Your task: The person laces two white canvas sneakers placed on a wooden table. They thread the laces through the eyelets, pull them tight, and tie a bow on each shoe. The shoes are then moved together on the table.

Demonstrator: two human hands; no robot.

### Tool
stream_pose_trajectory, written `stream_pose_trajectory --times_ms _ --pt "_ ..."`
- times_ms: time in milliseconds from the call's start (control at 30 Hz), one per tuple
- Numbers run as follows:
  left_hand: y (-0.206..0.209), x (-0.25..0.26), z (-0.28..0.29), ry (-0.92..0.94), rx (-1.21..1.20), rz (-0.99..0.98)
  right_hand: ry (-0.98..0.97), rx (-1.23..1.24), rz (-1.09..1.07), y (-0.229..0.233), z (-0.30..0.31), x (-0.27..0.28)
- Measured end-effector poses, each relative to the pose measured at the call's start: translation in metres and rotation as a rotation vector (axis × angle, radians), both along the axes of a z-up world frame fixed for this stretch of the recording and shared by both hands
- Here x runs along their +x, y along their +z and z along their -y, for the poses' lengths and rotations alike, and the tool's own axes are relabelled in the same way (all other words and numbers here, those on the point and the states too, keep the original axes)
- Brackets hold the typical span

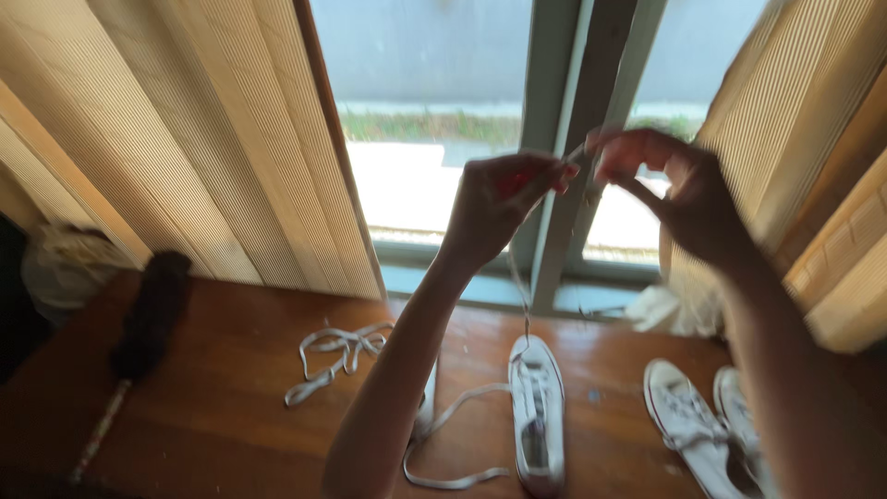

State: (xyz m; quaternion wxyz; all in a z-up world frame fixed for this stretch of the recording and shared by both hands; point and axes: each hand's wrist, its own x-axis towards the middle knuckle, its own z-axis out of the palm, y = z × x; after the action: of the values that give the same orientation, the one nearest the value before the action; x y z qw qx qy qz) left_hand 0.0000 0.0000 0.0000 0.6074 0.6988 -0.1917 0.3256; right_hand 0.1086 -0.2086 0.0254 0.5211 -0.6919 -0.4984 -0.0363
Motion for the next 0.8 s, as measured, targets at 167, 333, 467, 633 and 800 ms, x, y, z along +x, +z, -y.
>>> stream_pose_trajectory --times_ms 167,333,467,633,800 --pt "-0.12 -0.014 0.011 0.099 -0.026 -0.281 -0.141 -0.406 -0.165 -0.183 0.004 -0.009" --pt "-0.236 -0.016 0.028 0.238 -0.014 -0.473 -0.309 -0.733 -0.294 -0.311 0.003 -0.05" --pt "-0.315 -0.014 0.05 0.309 -0.007 -0.64 -0.479 -0.717 -0.385 -0.372 0.008 -0.077" --pt "-0.369 -0.024 0.07 0.438 0.171 -0.655 -0.416 -0.27 -0.575 -0.436 0.026 -0.064" --pt "-0.381 -0.027 0.082 0.448 0.188 -0.7 -0.224 -0.009 -0.941 -0.479 0.043 -0.048"
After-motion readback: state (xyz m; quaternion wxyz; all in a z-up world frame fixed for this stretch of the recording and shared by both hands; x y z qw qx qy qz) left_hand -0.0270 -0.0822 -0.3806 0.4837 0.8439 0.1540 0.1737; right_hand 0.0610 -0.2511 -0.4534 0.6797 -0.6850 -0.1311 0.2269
